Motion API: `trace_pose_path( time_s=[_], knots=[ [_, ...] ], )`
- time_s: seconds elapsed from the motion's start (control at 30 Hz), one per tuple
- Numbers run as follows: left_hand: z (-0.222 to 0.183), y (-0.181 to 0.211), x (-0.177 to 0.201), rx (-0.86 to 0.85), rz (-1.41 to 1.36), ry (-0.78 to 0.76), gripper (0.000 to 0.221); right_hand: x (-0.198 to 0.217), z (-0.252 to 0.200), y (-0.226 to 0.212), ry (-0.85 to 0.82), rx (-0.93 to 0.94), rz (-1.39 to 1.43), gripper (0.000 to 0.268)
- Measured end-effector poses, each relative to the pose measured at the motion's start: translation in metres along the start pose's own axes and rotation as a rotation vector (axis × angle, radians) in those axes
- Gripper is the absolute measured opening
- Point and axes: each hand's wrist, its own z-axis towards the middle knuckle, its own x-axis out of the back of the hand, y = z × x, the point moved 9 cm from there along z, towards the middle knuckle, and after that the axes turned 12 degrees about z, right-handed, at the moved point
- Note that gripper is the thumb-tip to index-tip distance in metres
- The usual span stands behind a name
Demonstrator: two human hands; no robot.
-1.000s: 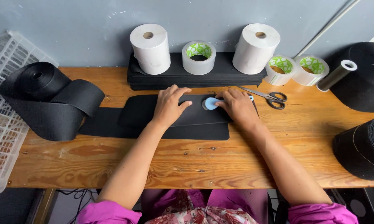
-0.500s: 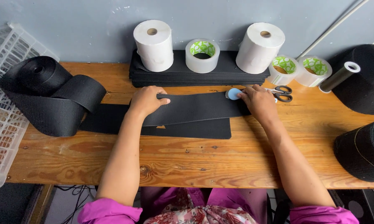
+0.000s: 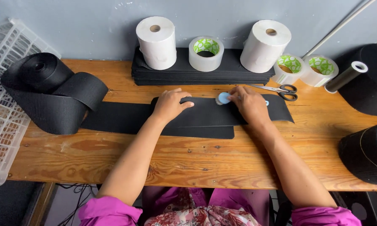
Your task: Measuring, cutting, and marking black fabric strips on a workbench.
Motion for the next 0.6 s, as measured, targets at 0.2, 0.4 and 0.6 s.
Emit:
trace_pose_path(
  time_s=[0.2,0.4,0.6],
  knots=[
    [-0.001,0.01,0.0,-0.021,-0.003,0.002,0.029,0.019,0.001,-0.01,0.042,-0.027,0.071,0.025],
    [0.0,0.013,-0.008,-0.04,0.004,-0.008,0.03,-0.015,-0.001,-0.023,-0.048,0.023,0.07,0.022],
    [-0.002,0.017,-0.006,-0.041,-0.009,-0.009,0.031,0.009,-0.001,0.002,0.049,-0.01,-0.011,0.026]
  ],
)
